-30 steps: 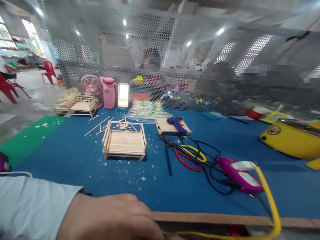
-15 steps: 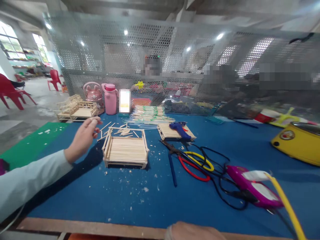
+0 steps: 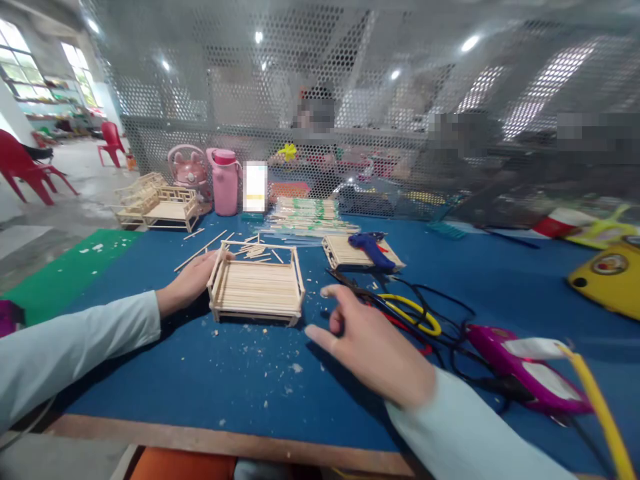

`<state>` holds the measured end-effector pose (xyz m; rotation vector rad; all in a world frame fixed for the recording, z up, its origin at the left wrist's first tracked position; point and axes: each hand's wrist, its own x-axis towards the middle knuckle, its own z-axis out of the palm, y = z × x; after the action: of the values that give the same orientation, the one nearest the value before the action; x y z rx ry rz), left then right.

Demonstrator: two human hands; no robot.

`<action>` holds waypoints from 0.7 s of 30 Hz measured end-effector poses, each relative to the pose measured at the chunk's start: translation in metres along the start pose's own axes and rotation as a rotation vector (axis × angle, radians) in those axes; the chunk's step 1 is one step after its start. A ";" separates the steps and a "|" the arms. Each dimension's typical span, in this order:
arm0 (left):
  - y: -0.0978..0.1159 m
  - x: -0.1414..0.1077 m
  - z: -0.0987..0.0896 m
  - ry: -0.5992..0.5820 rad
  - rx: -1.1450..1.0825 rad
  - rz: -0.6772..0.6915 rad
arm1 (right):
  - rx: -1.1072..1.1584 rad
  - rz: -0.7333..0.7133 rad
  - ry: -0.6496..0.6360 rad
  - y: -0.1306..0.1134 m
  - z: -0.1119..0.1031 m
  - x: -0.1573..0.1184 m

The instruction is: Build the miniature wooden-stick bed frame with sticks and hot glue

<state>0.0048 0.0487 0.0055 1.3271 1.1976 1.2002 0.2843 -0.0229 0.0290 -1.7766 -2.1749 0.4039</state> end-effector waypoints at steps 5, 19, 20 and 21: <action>-0.005 -0.004 -0.004 0.028 -0.041 -0.007 | 0.268 -0.101 -0.184 -0.029 0.001 0.058; -0.001 -0.021 -0.013 -0.339 -0.013 0.094 | -0.129 -0.105 0.214 -0.004 -0.013 0.054; 0.000 -0.021 -0.012 -0.339 0.002 0.112 | -0.202 -0.127 0.199 -0.004 -0.018 0.046; 0.000 -0.021 -0.011 -0.334 0.015 0.124 | -0.229 -0.141 0.174 -0.003 -0.023 0.036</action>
<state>-0.0074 0.0279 0.0051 1.5612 0.8969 1.0060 0.2842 0.0124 0.0533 -1.6833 -2.2760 -0.0343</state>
